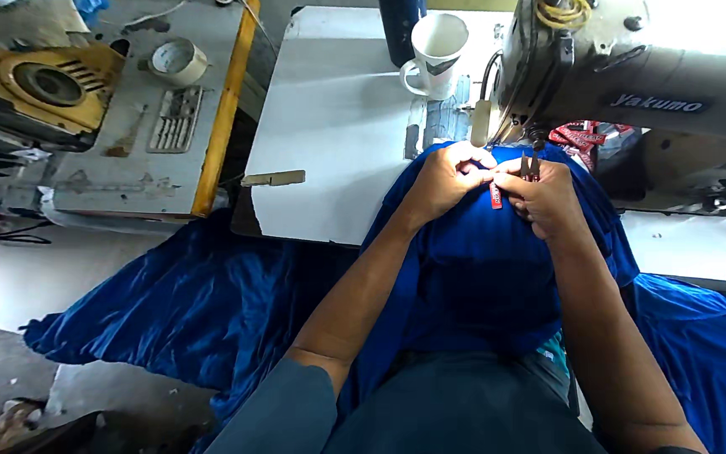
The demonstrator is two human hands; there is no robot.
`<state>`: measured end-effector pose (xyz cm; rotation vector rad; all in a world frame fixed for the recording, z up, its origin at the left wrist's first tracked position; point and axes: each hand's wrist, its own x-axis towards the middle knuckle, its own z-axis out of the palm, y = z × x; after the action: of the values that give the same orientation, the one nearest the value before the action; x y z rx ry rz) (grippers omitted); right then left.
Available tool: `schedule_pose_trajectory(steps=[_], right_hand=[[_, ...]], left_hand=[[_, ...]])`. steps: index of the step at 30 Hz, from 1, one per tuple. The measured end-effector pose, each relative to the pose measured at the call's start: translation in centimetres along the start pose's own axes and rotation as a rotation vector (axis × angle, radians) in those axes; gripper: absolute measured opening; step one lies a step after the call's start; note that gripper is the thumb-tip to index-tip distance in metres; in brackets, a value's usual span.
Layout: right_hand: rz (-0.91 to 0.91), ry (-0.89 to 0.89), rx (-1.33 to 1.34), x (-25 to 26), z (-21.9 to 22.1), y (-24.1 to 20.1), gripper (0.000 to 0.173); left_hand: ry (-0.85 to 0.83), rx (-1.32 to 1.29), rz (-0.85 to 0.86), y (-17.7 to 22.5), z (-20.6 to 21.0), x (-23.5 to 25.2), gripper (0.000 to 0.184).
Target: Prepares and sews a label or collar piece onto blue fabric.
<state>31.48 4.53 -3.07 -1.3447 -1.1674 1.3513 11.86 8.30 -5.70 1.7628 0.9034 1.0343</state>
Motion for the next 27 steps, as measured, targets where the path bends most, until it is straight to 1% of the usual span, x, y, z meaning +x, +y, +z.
schedule_pose_trajectory(steps=[7,13,17,19,22,24,27], right_hand=[[0.011,0.014,0.008,0.0,0.1,0.1,0.011],[-0.015,0.064,-0.039,-0.2,0.4,0.3,0.009],[-0.013,0.063,-0.067,-0.4,0.3,0.3,0.008],[-0.068,0.047,-0.165,-1.1,0.0,0.3,0.007],[-0.273,-0.002,-0.387,-1.5,-1.1,0.7,0.018],[-0.347,-0.029,-0.44,-0.5,-1.5,0.6,0.022],[-0.373,-0.072,-0.456,0.4,-1.6,0.2,0.015]], left_hand=[[-0.055,-0.001,-0.034,-0.3,-0.5,0.4,0.011],[-0.024,0.04,0.007,-0.2,-0.3,0.5,0.005],[-0.048,0.06,0.026,-0.3,-0.3,0.5,0.004],[-0.072,0.074,0.029,-0.2,-0.4,0.5,0.004],[-0.12,0.144,0.037,0.1,-0.8,0.7,0.008],[-0.161,0.168,0.042,0.3,-0.9,0.8,0.011],[-0.208,0.174,0.053,0.3,-1.0,1.1,0.013]])
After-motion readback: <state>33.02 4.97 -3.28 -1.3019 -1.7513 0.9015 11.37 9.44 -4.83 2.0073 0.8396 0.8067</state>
